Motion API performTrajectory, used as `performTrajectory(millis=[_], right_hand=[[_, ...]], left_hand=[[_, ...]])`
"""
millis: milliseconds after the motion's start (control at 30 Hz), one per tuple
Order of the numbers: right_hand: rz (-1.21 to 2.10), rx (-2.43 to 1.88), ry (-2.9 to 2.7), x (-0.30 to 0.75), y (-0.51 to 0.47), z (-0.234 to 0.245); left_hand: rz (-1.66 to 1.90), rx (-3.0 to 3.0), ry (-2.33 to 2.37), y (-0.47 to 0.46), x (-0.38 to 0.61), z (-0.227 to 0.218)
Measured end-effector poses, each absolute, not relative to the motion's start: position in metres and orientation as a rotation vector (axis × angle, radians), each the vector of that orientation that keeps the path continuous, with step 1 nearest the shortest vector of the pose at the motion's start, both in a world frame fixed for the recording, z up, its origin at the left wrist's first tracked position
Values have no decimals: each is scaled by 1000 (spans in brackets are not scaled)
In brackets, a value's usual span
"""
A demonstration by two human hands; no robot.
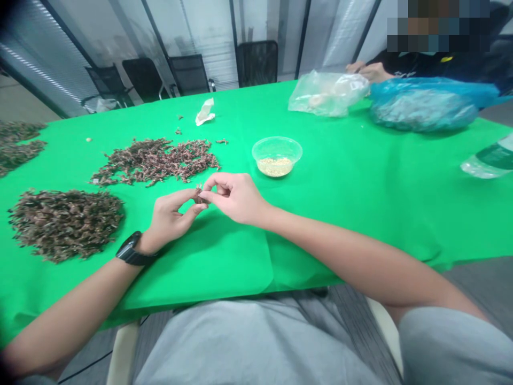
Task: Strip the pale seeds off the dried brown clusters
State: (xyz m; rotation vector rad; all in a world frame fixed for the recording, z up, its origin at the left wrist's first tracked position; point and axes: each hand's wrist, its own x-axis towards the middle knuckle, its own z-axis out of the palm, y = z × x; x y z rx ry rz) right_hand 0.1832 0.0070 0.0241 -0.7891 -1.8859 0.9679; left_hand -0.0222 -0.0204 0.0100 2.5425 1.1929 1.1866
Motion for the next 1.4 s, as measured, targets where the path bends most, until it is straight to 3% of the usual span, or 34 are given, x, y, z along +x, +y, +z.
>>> performTrajectory(millis=[333,600,700,867,967,1067,1400], right_hand=[[688,-789,-2075,186,7,22],[716,-783,-2064,185,3,24],[908,-846,-1955,182,2,26],[1627,-923,-1619,179,4,30],[1790,-882,-1517,180,8,30],[1619,-864,-1637,182,11,29],[602,-630,-2010,186,10,18]], left_hand=[[1168,2506,1236,-20,-22,8],[1187,2565,1184,-19,-23,6],[1132,2685,1174,-19,-26,6],[1033,2831,1181,-18,-28,10],[1093,2737,1184,-19,-27,9],[1161,2592,1167,-20,-24,8],[1114,2187,1141,-23,-19,10]])
